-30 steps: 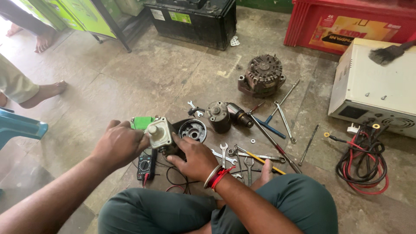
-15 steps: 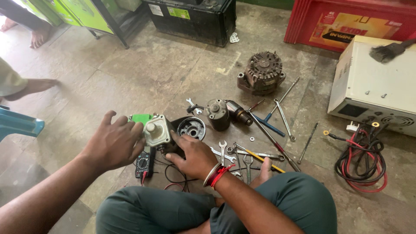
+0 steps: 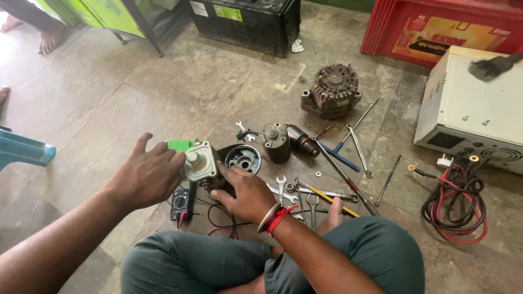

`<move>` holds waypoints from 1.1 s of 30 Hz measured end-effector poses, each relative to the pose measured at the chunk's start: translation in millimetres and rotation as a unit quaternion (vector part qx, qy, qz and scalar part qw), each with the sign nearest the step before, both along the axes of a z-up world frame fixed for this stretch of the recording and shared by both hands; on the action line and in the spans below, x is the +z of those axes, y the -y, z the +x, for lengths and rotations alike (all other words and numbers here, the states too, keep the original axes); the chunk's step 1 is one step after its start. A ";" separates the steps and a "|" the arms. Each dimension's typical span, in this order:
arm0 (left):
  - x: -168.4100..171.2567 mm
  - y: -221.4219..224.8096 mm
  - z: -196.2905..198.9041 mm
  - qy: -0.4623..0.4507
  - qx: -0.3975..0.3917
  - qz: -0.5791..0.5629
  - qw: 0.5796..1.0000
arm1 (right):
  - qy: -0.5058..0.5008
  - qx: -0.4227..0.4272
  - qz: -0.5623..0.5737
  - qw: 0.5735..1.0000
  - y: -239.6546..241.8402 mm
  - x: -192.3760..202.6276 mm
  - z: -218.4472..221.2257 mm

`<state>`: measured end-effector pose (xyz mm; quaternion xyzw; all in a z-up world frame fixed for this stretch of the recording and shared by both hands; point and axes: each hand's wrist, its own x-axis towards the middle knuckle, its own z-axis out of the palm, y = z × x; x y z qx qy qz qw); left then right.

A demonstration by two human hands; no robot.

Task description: The person disassembles an alternator by hand and using a wrench, removing the housing and inner components including the rotor while sitting on the floor.

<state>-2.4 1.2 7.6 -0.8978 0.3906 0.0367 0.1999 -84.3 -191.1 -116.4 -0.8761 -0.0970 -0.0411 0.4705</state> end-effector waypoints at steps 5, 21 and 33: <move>2.5 0.9 1.3 -0.028 0.055 0.093 0.994 | -0.012 -0.001 -0.006 1.000 1.5 -0.9 0.6; -6.5 -17.1 -10.1 0.073 0.022 -0.046 0.996 | -0.008 -0.005 -0.001 1.000 -0.4 -5.7 -0.2; -10.4 -7.7 -8.2 0.108 0.023 0.027 0.993 | -0.032 0.001 0.002 0.999 1.9 1.5 -1.0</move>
